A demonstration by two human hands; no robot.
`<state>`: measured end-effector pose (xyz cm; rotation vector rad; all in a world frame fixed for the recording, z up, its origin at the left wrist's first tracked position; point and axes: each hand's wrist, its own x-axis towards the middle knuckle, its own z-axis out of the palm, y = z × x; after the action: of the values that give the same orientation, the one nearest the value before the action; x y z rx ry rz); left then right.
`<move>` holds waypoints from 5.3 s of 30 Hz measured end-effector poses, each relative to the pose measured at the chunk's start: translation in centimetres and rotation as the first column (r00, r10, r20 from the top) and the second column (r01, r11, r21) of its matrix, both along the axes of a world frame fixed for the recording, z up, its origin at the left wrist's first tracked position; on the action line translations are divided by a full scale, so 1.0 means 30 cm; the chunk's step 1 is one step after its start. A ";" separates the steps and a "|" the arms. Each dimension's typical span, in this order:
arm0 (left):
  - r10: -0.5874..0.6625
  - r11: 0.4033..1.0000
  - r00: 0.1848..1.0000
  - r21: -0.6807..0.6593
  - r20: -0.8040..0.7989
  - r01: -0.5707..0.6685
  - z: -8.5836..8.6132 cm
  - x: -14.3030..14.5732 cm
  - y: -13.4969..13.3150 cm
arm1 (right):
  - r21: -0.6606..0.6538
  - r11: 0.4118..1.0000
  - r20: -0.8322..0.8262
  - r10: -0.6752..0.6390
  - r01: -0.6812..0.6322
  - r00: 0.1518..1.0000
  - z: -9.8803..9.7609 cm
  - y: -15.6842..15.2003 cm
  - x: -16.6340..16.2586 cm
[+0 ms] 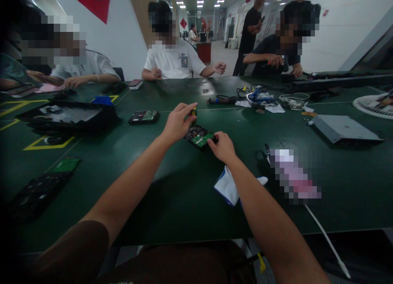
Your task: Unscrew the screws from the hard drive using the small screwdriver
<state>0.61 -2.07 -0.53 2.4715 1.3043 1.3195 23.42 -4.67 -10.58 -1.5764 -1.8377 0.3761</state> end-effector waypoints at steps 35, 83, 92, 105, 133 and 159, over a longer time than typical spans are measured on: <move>0.117 0.988 0.992 -0.105 0.052 -0.111 0.009 0.018 -0.039 | -0.035 0.999 0.025 -0.010 0.011 1.000 0.022 -0.012 -0.002; 0.151 0.983 0.976 -0.079 -0.156 -0.164 0.003 0.011 -0.025 | -0.029 1.000 0.009 0.004 -0.004 1.000 0.012 -0.003 0.002; 0.155 0.984 0.988 -0.087 -0.022 -0.157 0.001 0.010 -0.028 | -0.039 0.999 0.026 -0.005 0.006 1.000 0.024 -0.011 -0.002; 0.208 0.974 0.976 -0.077 -0.065 -0.213 0.006 0.006 -0.020 | -0.027 1.000 0.017 0.007 -0.006 1.000 0.010 -0.002 0.007; 0.198 0.974 0.979 -0.106 -0.050 -0.202 0.026 0.004 -0.035 | -0.027 1.000 0.018 -0.007 0.008 1.000 0.017 -0.008 -0.001; 0.243 0.964 0.961 -0.082 -0.133 -0.255 0.013 -0.005 -0.019 | -0.067 0.998 0.029 0.000 0.002 1.000 0.035 -0.015 -0.002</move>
<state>0.45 -2.66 -0.14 2.4178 1.7138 1.1275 23.37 -5.13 -9.51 -1.6357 -1.8644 0.4205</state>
